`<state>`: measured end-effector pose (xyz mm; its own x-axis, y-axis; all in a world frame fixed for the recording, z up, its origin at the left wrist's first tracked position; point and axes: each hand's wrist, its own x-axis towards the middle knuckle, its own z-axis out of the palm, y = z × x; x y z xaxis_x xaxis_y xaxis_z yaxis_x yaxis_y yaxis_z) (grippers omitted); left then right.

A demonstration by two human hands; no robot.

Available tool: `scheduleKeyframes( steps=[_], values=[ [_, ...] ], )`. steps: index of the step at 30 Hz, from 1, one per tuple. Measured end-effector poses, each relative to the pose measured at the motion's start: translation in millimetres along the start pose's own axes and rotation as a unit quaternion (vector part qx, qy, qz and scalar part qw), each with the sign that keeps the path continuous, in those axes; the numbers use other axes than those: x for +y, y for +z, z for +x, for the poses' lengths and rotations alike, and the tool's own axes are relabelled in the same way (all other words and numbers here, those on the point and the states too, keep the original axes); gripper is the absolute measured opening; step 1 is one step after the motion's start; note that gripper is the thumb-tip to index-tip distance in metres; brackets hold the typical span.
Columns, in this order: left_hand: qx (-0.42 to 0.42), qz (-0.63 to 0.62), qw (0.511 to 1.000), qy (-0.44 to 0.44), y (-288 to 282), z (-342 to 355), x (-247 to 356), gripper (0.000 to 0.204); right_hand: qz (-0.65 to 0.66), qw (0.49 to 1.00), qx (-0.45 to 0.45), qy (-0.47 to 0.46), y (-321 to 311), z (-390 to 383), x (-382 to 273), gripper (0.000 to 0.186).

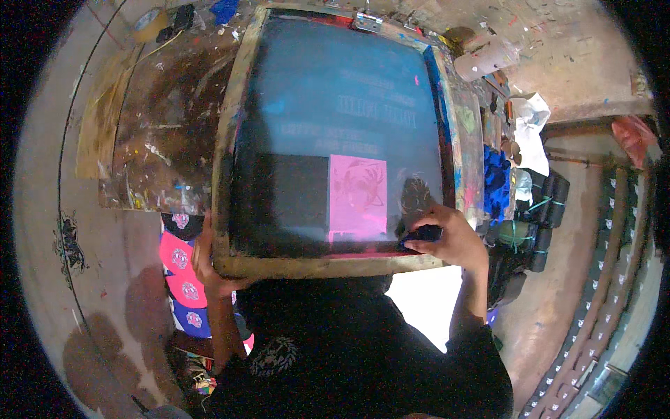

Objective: The person prepares a screen printing frame by applying blue tape to the edges and securing a pink stencil with clear tape.

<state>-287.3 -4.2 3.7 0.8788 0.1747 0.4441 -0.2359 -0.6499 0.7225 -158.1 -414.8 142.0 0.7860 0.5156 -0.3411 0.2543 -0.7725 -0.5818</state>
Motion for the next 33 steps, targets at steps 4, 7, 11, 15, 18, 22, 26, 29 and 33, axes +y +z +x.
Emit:
scheduleKeyframes(
  steps=[4, 7, 11, 15, 18, 22, 26, 29, 33],
  values=[
    [0.041, 0.005, 0.998, 0.048, 9.1, 0.8, -5.2, 0.114, 0.018, 0.994, 0.088, 0.058, 12.6, 3.6, -14.1, 0.025],
    [0.067, 0.024, 0.997, -0.003, 12.9, -10.5, -2.8, 0.061, -0.02, 0.988, 0.142, 0.061, 21.2, 3.6, -14.7, 0.025],
    [0.034, 0.028, 0.994, -0.102, 11.6, -25.1, -17.7, 0.112, -0.045, 0.983, 0.142, 0.11, 26.1, -5.4, -22.6, 0.027],
    [0.089, -0.09, 0.983, -0.13, 17.8, -41.0, -36.0, 0.11, -0.054, 0.983, 0.139, 0.104, 21.7, -8.9, -32.5, 0.029],
    [0.126, -0.112, 0.96, -0.224, 18.6, -48.1, -46.5, 0.107, -0.073, 0.986, 0.112, 0.094, 18.8, -7.2, -25.3, 0.028],
    [0.103, -0.017, 0.994, -0.038, 16.7, -21.7, -23.5, 0.102, -0.04, 0.991, 0.111, 0.056, 24.4, 0.3, -18.3, 0.023],
    [0.054, -0.006, 0.993, 0.106, 8.6, -6.2, -7.0, 0.102, -0.016, 0.991, 0.134, 0.014, 29.2, 3.0, -17.6, 0.02],
    [0.04, 0.007, 0.998, -0.056, 8.5, -21.1, -10.8, 0.107, -0.025, 0.995, 0.099, 0.02, 27.0, 4.2, -15.2, 0.019],
    [0.066, -0.054, 0.992, 0.096, 14.5, -5.9, -18.8, 0.109, 0.01, 0.989, 0.147, 0.03, 35.5, 16.3, -21.0, 0.017]
  ],
)
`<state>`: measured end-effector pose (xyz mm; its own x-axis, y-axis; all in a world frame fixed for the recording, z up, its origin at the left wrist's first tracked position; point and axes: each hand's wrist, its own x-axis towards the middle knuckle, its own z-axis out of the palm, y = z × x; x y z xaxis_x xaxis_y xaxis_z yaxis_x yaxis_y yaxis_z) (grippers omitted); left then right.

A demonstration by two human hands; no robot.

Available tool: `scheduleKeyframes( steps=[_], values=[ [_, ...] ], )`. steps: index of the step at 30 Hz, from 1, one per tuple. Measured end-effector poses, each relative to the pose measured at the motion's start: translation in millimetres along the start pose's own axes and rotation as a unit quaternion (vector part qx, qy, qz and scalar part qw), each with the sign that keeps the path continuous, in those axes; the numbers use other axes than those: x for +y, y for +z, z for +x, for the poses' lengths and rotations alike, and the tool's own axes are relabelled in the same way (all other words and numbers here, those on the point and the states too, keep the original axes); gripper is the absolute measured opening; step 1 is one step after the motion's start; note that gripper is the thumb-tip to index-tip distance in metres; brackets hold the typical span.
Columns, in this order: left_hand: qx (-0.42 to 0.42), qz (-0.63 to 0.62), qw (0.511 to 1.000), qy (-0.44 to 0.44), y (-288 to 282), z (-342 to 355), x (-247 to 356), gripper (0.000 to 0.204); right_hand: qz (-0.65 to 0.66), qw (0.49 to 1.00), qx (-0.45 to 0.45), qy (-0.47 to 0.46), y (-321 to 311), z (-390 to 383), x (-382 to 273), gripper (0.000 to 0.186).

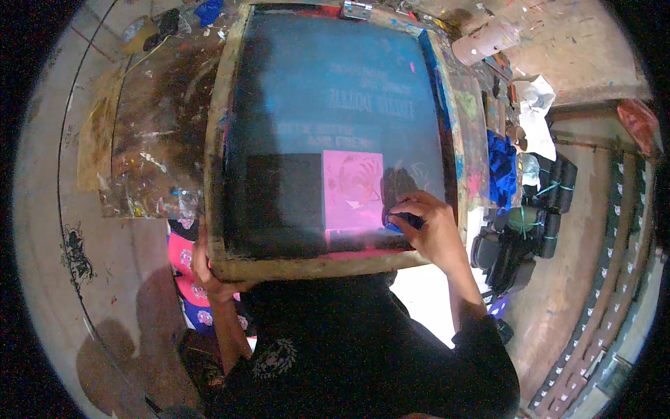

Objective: The person prepares a screen printing frame by applying blue tape to the edges and securing a pink stencil with clear tape.

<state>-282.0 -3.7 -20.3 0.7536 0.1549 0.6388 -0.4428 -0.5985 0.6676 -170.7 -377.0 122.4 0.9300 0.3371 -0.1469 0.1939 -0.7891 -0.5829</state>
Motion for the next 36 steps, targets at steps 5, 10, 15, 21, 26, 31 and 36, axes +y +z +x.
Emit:
scheduleKeyframes(
  steps=[5, 10, 15, 21, 26, 31, 36],
  values=[
    [-0.016, 0.117, 0.993, -0.016, -9.0, -14.1, 2.8, 0.113, -0.002, 0.998, -0.057, -0.022, -6.7, -5.7, 8.5, 0.015],
    [0.04, -0.077, 0.991, -0.101, 4.5, -18.1, -0.2, 0.122, 0.005, 1.0, 0.012, 0.001, 7.8, 0.2, -2.0, 0.018],
    [0.012, -0.07, 0.977, -0.202, -26.0, -95.9, -40.2, 0.061, -0.003, 1.0, -0.025, -0.012, 0.5, -6.0, 3.0, 0.017],
    [-0.044, 0.046, 0.998, -0.006, -3.3, 16.4, 13.8, 0.11, 0.007, 0.999, 0.042, -0.003, 9.9, 1.5, -3.6, 0.016],
    [-0.069, 0.04, 0.996, -0.037, -9.1, -6.2, 9.0, 0.109, -0.005, 1.0, -0.005, 0.007, 4.5, -4.8, 3.1, 0.015],
    [-0.041, -0.023, 0.982, -0.185, -18.3, -61.0, -27.8, 0.109, 0.014, 1.0, 0.027, -0.004, 4.9, 0.0, -2.5, 0.016],
    [-0.075, 0.029, 0.977, -0.199, -23.7, -71.2, -34.6, 0.107, -0.018, 0.997, -0.075, -0.004, -7.9, -10.3, 4.4, 0.018]
  ],
)
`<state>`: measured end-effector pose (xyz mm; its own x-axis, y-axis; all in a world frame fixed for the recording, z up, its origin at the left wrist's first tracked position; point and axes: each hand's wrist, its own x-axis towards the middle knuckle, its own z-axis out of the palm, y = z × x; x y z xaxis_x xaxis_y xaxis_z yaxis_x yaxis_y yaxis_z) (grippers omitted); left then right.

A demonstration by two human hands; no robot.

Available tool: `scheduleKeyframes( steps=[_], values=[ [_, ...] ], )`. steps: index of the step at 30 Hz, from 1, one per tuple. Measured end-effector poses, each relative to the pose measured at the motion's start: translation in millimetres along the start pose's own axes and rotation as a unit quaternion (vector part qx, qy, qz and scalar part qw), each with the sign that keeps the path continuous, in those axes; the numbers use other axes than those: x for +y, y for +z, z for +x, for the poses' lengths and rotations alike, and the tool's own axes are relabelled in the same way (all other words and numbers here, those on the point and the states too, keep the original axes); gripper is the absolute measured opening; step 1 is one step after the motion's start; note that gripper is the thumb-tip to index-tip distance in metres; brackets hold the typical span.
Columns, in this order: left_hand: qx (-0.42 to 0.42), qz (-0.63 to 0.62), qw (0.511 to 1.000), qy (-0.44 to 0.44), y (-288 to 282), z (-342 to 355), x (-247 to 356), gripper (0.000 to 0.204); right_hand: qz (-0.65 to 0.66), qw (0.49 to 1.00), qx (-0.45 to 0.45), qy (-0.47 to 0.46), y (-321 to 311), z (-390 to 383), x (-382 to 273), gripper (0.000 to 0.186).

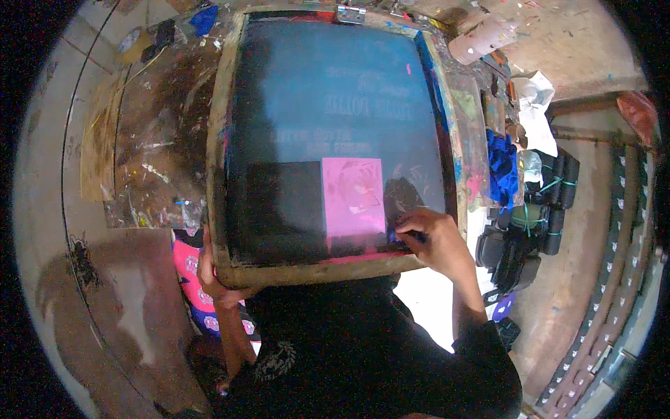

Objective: The person prepares a screen printing frame by applying blue tape to the edges and securing a pink stencil with clear tape.

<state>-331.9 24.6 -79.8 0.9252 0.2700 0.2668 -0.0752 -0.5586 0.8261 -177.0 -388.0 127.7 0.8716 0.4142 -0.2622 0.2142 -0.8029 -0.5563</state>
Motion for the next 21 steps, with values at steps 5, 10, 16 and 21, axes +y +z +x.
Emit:
scheduleKeyframes(
  steps=[5, 10, 16, 21],
  values=[
    [0.044, 0.002, 0.999, 0.022, 3.8, 17.4, 42.3, 0.107, 0.066, 0.995, 0.07, 0.016, 10.2, 7.7, -0.5, 0.019],
    [-0.043, -0.039, 0.997, -0.049, -4.8, 2.9, 8.8, 0.108, 0.018, 0.998, -0.03, -0.048, -3.1, 1.7, 6.6, 0.018],
    [0.035, -0.042, 0.998, 0.031, 9.3, 18.2, 43.6, 0.105, 0.018, 0.999, -0.009, -0.036, 5.0, 3.0, 11.4, 0.017],
    [0.035, -0.082, 0.992, -0.085, 10.6, 8.9, 24.6, 0.108, 0.041, 0.997, -0.02, -0.069, 8.6, 6.0, 7.8, 0.019]
  ],
)
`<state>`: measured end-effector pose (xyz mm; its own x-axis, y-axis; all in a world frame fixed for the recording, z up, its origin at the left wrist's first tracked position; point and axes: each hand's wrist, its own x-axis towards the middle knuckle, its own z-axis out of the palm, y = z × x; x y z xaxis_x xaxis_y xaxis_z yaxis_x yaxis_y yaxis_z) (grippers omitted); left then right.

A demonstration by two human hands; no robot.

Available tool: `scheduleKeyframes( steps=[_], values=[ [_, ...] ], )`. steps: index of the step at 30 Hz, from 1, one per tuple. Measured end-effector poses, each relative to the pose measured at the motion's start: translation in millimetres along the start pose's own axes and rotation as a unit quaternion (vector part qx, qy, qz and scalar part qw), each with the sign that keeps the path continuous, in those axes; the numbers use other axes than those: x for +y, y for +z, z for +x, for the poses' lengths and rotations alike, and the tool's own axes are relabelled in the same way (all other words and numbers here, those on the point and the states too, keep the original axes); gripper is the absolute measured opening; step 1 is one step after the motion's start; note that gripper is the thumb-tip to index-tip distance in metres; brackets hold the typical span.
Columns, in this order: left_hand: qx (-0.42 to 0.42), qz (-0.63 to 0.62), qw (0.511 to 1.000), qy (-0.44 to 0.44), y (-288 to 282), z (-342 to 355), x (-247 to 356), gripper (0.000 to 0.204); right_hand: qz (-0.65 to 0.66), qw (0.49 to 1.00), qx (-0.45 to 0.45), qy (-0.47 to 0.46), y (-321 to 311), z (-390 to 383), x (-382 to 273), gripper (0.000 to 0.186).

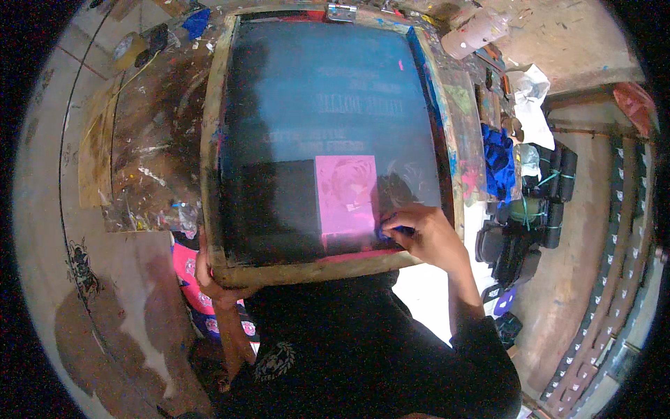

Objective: The person prepares a screen printing frame by applying blue tape to the edges and securing a pink stencil with clear tape.

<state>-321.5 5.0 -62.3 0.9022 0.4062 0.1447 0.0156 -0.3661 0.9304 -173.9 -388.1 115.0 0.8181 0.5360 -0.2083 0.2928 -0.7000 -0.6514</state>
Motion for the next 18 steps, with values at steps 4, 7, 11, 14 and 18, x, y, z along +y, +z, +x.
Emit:
scheduleKeyframes(
  steps=[4, 7, 11, 14, 18],
  values=[
    [-0.026, 0.007, 0.989, 0.146, 10.1, 34.0, 65.5, 0.109, 0.005, 0.999, 0.053, -0.01, 17.1, 16.0, -13.0, 0.022],
    [-0.033, 0.076, 0.983, 0.164, 10.0, 38.7, 87.5, 0.096, 0.004, 0.998, 0.067, -0.019, 21.2, 19.5, -13.9, 0.02],
    [-0.013, 0.072, 0.983, 0.169, 4.6, 28.7, 56.0, 0.076, 0.019, 0.997, 0.07, 0.005, 21.1, 22.6, -21.0, 0.018],
    [-0.006, 0.129, 0.983, 0.129, 6.2, 28.0, 54.3, 0.062, 0.016, 0.998, 0.061, 0.011, 28.3, 29.0, -21.7, 0.017],
    [0.001, 0.086, 0.992, 0.088, 12.7, 29.8, 59.1, 0.078, 0.028, 0.997, 0.068, 0.002, 27.4, 28.1, -24.8, 0.018]
  ],
)
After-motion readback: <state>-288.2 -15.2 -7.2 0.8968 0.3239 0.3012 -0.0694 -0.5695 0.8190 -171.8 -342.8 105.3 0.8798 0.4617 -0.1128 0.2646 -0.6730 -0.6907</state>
